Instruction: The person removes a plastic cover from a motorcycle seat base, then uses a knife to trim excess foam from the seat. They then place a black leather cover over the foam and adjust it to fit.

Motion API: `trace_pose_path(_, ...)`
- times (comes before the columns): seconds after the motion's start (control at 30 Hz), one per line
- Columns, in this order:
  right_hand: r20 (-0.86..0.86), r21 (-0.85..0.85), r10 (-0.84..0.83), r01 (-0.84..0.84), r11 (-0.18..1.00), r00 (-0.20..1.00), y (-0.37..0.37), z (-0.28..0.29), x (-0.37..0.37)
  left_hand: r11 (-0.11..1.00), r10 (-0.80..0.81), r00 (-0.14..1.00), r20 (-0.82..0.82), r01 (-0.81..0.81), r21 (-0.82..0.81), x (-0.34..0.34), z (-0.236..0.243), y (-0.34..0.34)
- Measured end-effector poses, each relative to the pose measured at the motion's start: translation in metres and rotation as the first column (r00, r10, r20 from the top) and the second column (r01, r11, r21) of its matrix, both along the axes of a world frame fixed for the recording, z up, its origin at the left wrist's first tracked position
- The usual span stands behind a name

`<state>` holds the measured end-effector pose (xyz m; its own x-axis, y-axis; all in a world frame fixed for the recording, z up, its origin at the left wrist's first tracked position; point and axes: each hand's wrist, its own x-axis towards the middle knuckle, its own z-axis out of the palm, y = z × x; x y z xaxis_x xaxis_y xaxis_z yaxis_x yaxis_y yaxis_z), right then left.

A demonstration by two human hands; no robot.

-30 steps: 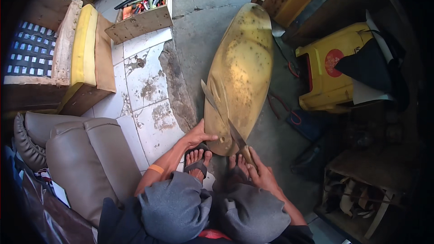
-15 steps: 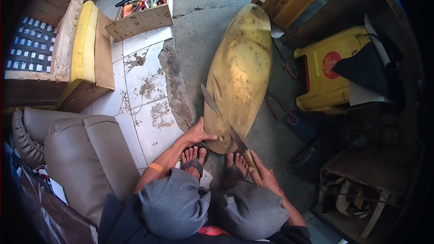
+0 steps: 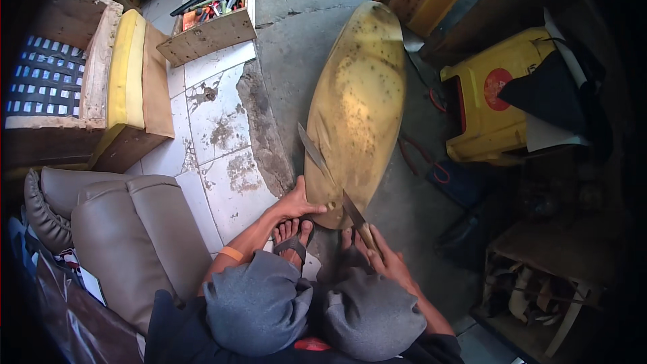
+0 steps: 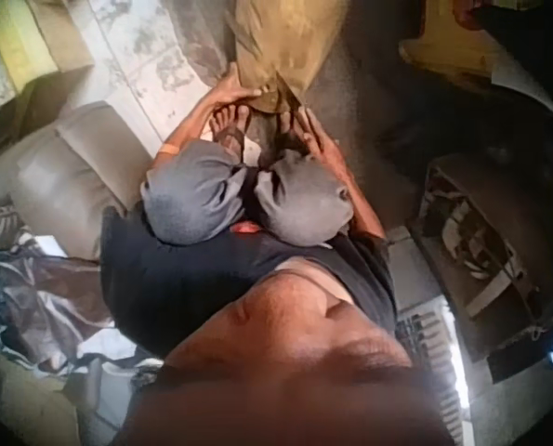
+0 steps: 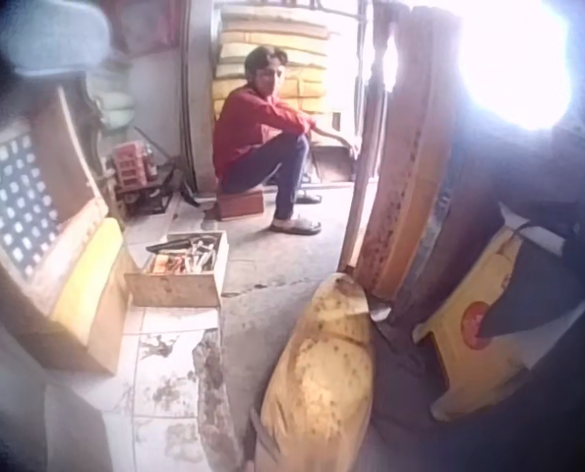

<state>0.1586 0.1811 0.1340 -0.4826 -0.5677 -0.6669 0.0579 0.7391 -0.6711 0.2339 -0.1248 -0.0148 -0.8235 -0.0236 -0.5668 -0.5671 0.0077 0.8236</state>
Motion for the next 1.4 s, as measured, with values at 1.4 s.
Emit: trace_pose_path(1.4,-0.015,-0.192,-0.006,0.003,0.981,1.0,0.026,-0.07,0.032,0.979,0.001,0.999,0.038,-0.009,0.202,0.022,-0.016,0.003)
